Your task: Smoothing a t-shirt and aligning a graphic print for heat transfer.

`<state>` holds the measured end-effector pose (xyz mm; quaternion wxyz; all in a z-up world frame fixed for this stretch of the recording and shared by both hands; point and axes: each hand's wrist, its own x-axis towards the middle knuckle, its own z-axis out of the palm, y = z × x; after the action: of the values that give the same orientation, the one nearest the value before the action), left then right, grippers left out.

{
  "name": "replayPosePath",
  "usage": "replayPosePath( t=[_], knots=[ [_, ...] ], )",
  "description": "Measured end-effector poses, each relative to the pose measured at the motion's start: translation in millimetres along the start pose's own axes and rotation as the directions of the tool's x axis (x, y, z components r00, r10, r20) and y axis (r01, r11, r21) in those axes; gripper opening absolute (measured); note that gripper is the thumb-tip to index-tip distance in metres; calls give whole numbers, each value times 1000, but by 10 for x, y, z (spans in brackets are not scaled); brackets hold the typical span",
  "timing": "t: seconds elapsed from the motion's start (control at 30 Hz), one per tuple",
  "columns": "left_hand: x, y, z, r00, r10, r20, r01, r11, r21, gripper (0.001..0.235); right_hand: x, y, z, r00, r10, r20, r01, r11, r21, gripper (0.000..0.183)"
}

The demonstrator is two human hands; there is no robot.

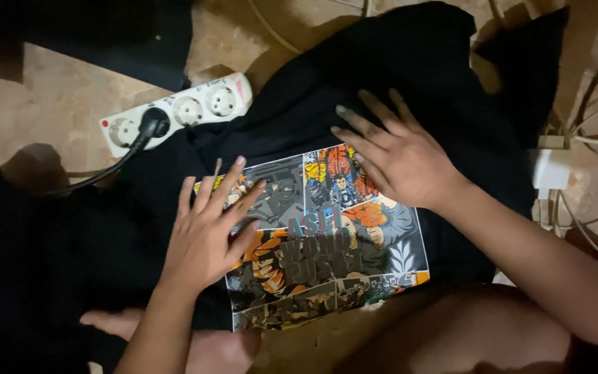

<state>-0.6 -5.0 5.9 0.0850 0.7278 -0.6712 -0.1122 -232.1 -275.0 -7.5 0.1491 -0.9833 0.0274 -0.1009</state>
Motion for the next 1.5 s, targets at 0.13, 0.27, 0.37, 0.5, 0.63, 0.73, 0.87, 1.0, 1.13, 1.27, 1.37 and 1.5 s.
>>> replayPosePath(
  t=[0.13, 0.27, 0.37, 0.5, 0.63, 0.73, 0.87, 1.0, 1.13, 1.27, 1.37, 1.5],
  knots=[
    [27, 20, -28, 1000, 24, -8, -24, 1000, 10, 61, 6, -30, -67, 1000, -15, -9, 15, 1000, 10, 45],
    [37, 28, -17, 997, 5, 75, -3, 1000, -28, 82, 16, -120, -141, 984, -130, -120, 130, 992, -9, 28],
    [43, 69, -38, 999, 23, 44, -24, 999, 39, 78, 74, -261, -153, 971, -199, -136, 219, 963, 158, 25],
    [15, 113, -79, 974, 139, -181, -139, 990, 17, 49, 44, -261, 83, 962, -238, 131, 207, 955, 211, 48],
    [36, 94, 27, 989, 82, 126, -70, 993, -92, 76, -29, -31, 14, 963, -228, 141, 190, 952, 240, 51],
    [44, 73, 20, 981, 76, 178, -66, 996, -63, 80, -140, 172, -172, 966, -179, 185, 166, 983, 79, 50],
    [45, 113, 26, 984, 63, 165, -53, 996, -68, 84, -416, 309, -205, 993, -84, 87, 78, 995, 66, 45],
    [41, 65, 55, 974, 51, 222, -35, 996, -78, 99, -475, 329, -296, 1000, -7, -26, 10, 990, 139, 32],
    [23, 78, 103, 986, 24, 167, -13, 998, -67, 89, -403, 231, -311, 993, 85, -76, -70, 980, 188, 38],
    [52, 83, 118, 984, 38, 176, -32, 999, -37, 92, -494, 341, -228, 997, 6, -71, 9, 978, 210, 37],
    [48, 89, 139, 985, 26, 168, -20, 999, -38, 91, -526, 387, -244, 994, 11, -110, 24, 949, 314, 23],
    [41, 85, 160, 986, 23, 164, -20, 1000, -22, 96, -537, 364, -291, 993, 30, -114, 14, 931, 364, 12]
  ],
)
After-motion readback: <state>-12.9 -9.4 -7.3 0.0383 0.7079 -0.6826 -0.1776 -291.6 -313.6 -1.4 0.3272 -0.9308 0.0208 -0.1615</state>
